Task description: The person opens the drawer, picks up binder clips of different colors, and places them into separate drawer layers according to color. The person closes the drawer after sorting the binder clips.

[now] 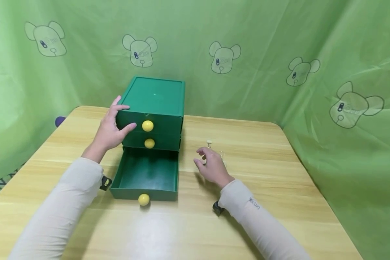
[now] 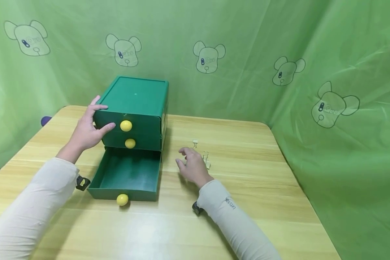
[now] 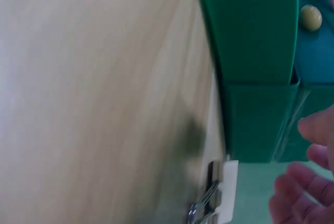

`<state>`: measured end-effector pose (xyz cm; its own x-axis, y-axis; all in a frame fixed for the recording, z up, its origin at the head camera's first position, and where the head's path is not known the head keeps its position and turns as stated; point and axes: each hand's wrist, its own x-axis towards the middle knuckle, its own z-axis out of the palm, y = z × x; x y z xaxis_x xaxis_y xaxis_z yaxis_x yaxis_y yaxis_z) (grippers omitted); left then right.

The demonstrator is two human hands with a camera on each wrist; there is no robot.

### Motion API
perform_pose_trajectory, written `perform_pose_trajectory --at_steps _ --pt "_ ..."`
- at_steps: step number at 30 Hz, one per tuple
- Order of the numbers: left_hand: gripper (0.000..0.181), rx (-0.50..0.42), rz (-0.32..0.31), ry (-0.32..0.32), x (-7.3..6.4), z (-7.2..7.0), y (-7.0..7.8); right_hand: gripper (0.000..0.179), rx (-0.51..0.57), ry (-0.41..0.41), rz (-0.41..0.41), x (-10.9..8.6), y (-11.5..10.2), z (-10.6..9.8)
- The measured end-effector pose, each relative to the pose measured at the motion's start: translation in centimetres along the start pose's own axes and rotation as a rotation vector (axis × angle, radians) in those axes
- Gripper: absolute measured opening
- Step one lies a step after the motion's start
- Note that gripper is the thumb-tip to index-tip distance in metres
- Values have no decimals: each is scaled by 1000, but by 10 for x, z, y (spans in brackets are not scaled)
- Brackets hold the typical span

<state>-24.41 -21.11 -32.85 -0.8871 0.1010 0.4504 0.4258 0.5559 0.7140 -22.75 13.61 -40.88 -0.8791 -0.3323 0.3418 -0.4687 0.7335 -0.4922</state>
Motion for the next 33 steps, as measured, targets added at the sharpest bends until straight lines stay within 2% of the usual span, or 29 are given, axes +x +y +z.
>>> perform_pose_trajectory --at_steps 3,9,14,18,24,33 --pt "54 -3 -1 1 0 0 0 35 -63 -48 48 2 7 -1" --pt "55 -2 4 4 0 1 -1 39 -173 -154 83 6 17 -1" --pt "55 0 4 4 -1 2 -2 42 -219 -266 121 8 21 3" --pt "55 0 5 3 -1 3 -3 43 -247 -316 133 9 22 4" --pt "54 -1 12 7 -2 4 -4 39 -258 -336 122 10 21 4" --pt "54 8 1 7 0 2 -3 36 -222 -290 94 12 18 4"
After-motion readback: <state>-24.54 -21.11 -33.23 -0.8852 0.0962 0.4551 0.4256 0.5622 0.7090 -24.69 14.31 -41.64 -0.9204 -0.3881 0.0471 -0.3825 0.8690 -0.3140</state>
